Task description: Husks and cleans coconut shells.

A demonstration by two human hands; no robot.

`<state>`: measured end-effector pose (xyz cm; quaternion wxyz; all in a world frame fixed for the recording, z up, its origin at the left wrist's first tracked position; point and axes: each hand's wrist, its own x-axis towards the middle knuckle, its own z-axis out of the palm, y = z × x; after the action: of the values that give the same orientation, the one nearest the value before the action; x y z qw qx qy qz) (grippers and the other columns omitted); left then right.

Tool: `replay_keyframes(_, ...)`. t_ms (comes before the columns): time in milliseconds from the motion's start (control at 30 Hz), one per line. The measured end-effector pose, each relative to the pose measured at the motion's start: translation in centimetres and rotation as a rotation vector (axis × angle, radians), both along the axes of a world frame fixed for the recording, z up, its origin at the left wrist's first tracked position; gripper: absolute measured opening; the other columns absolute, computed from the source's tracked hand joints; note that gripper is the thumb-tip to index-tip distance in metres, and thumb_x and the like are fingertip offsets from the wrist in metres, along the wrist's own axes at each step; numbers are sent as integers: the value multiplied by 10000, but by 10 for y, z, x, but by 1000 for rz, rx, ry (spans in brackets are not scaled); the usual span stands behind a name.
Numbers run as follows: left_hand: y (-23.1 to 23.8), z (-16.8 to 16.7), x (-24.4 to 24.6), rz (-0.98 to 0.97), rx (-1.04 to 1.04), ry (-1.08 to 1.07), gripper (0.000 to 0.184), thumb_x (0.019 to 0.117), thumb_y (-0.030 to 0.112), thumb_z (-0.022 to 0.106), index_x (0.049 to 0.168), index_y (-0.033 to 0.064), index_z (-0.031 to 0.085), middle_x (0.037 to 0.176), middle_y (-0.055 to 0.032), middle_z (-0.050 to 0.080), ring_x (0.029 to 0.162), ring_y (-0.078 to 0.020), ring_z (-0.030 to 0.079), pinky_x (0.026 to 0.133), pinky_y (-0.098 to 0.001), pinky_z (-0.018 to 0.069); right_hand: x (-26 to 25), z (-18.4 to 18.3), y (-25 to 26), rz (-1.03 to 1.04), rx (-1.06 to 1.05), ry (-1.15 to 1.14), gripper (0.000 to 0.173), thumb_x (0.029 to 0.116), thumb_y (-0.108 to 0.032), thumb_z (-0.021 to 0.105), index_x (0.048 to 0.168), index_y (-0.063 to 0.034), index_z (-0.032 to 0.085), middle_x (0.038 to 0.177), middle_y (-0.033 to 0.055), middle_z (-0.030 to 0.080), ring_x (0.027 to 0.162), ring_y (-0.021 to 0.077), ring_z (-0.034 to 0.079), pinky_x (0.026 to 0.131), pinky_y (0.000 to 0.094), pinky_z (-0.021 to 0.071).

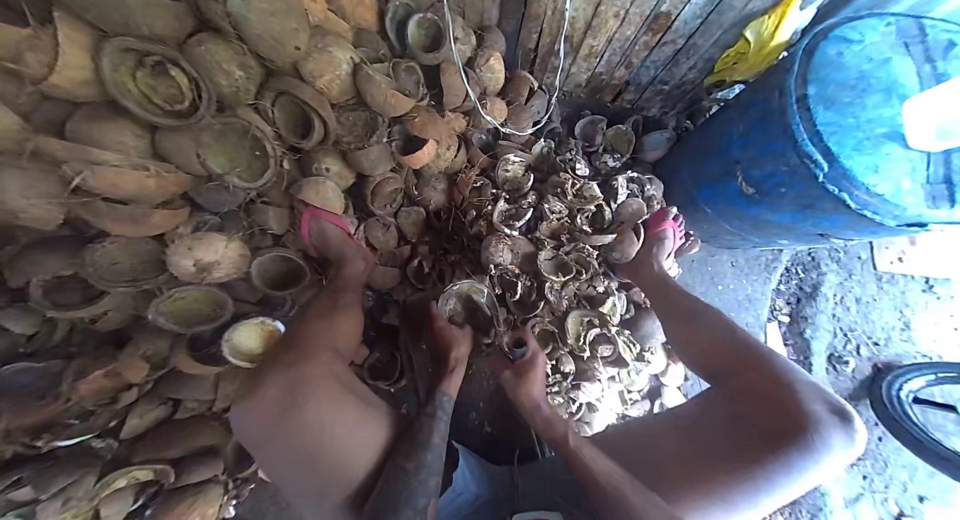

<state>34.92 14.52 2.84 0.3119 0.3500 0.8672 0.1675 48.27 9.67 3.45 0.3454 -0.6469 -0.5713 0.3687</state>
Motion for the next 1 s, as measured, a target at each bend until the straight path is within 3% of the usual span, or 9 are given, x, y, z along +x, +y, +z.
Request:
replay_keyframes(133, -1, -1, 2, 3, -75, -12, 788, 823, 115, 759, 1512, -11, 397, 1302, -245, 646, 1218, -386, 636, 1026, -558, 509, -1, 6, 5, -305, 28, 174, 294, 712, -20, 813, 891, -36, 581, 723, 5, 573, 604, 56, 554, 575, 230, 508)
replay_keyframes(267, 12, -9, -8, 30, 10, -28, 810, 796, 83, 778, 1505, -40, 406, 1305, -264, 640, 1217, -395, 635, 1039, -550, 505, 13, -39, 56, -270, 36, 151, 377, 658, -107, 890, 886, -41, 596, 766, 10, 620, 684, 62, 603, 653, 249, 544)
replay_keyframes(333, 6, -5, -6, 12, -24, -46, 754, 835, 122, 760, 1490, -37, 422, 1302, -256, 643, 1211, -384, 642, 1036, -540, 509, 32, -73, 79, -210, -20, 226, 499, 648, -128, 926, 991, 28, 599, 838, 65, 639, 753, 103, 629, 721, 293, 575)
replay_keyframes(400, 11, 3, -10, -16, -85, -68, 720, 890, 148, 713, 1513, -23, 394, 1327, -241, 633, 1232, -362, 634, 1050, -514, 506, 36, -84, 113, -126, 9, 234, 526, 630, -164, 937, 975, 17, 584, 828, 63, 623, 727, 106, 611, 705, 296, 563)
replay_keyframes(567, -1, 12, -32, 43, 24, -110, 619, 953, 244, 688, 1458, -21, 448, 1374, -250, 594, 1270, -371, 598, 1081, -521, 482, 26, -23, 61, -170, -82, 298, 476, 704, -81, 903, 1026, 19, 568, 843, 69, 615, 722, 105, 604, 672, 289, 556)
replay_keyframes(667, -12, 20, -15, 98, -16, -140, 648, 994, 374, 646, 1452, -50, 472, 1390, -260, 582, 1318, -369, 559, 1128, -519, 430, 3, -1, 16, -503, -338, 540, 299, 812, -3, 823, 967, 14, 567, 677, 81, 570, 488, 146, 520, 450, 320, 499)
replay_keyframes(733, -9, 17, -2, 118, -60, -115, 600, 1027, 288, 598, 1483, -66, 436, 1409, -277, 570, 1341, -376, 546, 1140, -510, 414, -3, -6, 15, -591, -383, 589, 280, 808, 20, 813, 854, -14, 539, 584, 66, 513, 400, 147, 441, 369, 317, 425)
replay_keyframes(867, -2, 7, -2, 149, -111, -157, 613, 1010, 157, 559, 1541, -55, 339, 1417, -267, 563, 1314, -353, 572, 1110, -484, 454, 28, -15, 42, -321, -327, 429, 299, 745, -33, 834, 838, -32, 550, 596, 46, 536, 421, 152, 486, 394, 335, 468)
replay_keyframes(1000, -8, 12, -3, 86, -150, -169, 600, 1024, 204, 557, 1534, -39, 357, 1382, -260, 591, 1274, -354, 605, 1075, -499, 483, 50, 14, 83, -166, -568, 448, 288, 819, 13, 800, 924, -24, 535, 643, 44, 550, 425, 109, 450, 396, 269, 436)
